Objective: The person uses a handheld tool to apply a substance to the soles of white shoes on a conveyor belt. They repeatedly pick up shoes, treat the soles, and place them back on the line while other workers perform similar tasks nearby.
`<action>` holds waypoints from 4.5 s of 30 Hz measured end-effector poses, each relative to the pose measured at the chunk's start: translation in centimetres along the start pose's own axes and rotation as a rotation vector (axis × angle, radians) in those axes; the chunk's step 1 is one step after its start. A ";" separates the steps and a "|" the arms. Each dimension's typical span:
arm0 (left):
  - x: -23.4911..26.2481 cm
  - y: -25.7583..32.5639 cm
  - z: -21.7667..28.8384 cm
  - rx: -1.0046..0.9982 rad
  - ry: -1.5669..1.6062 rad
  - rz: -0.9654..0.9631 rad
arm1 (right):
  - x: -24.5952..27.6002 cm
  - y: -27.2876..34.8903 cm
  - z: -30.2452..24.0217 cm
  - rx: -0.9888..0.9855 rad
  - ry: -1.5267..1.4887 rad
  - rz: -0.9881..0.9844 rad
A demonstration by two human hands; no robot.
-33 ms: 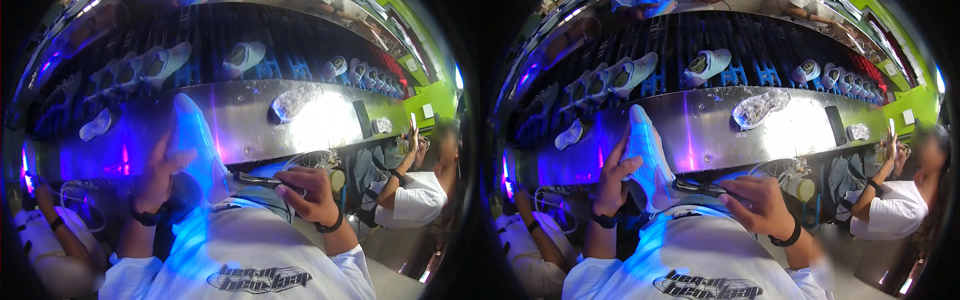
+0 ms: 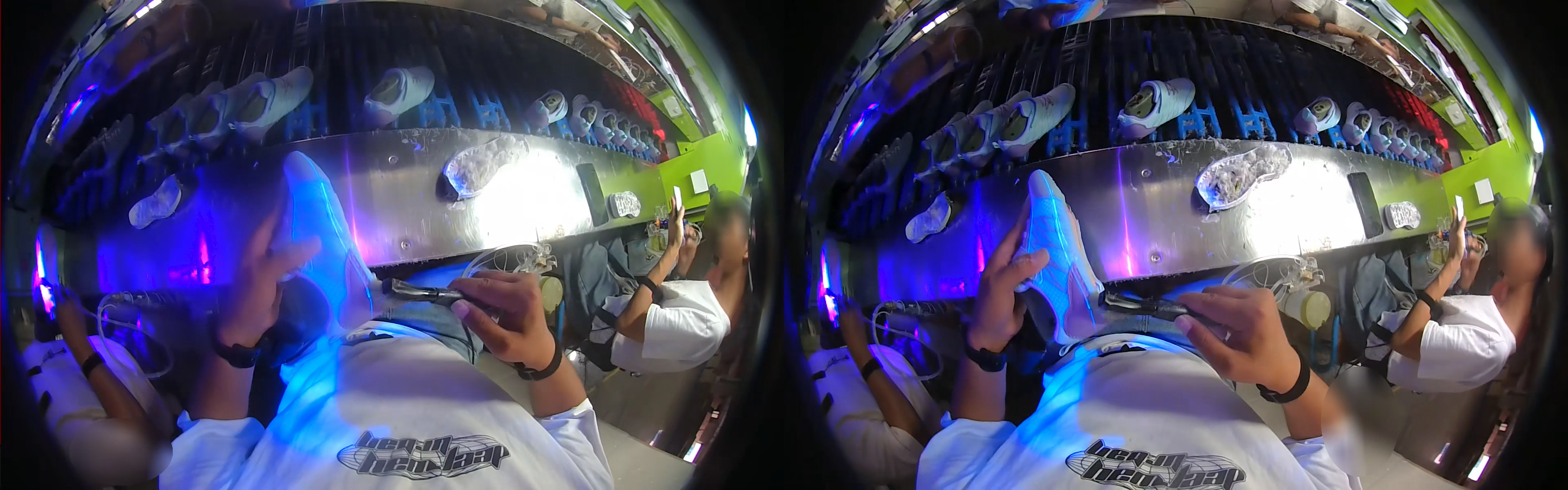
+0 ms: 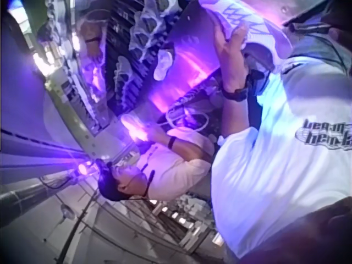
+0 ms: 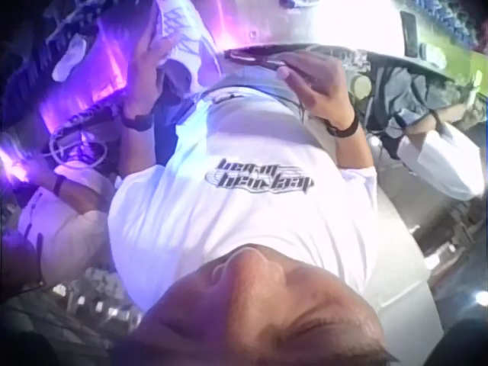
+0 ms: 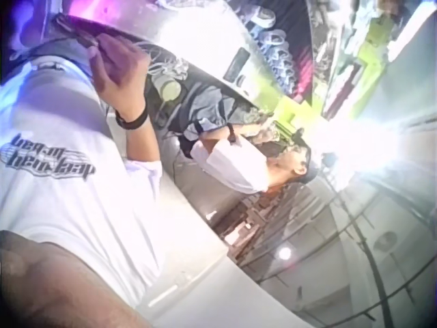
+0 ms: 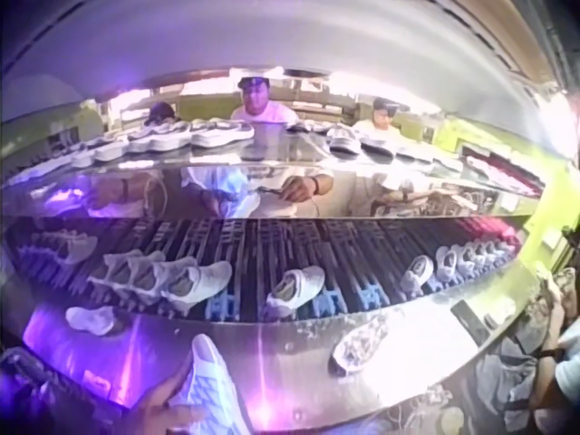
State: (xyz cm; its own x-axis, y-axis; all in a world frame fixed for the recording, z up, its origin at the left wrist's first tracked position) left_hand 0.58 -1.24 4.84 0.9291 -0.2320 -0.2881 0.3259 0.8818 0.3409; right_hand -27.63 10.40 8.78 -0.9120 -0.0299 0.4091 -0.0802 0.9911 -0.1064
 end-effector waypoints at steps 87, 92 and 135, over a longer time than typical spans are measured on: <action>-3.3 -31.6 1.7 -0.783 -1.233 0.193 | 1.9 1.6 7.5 -0.226 -0.042 0.576; 4.1 -30.0 6.9 -0.557 -1.601 0.419 | 1.9 1.4 6.4 -0.225 -0.073 0.515; 1.7 5.6 -3.3 -0.966 -1.168 0.172 | -10.9 -3.0 7.2 -0.266 0.028 0.168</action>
State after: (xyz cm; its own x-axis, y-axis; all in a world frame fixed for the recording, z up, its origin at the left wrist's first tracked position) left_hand 3.40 4.64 3.33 0.7070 0.1225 0.6965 0.3973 0.7459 -0.5346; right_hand -20.34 6.79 -1.86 -0.8920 0.1370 0.4307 0.1820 0.9812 0.0648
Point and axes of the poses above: each hand's wrist, its own y-axis away from the middle knuckle, its own x-axis out of the back of the hand, z = x × y, the point moved 4 cm from there along -y, towards the middle knuckle, and after that the axes turned 1 degree about z, right-handed, at the moved point
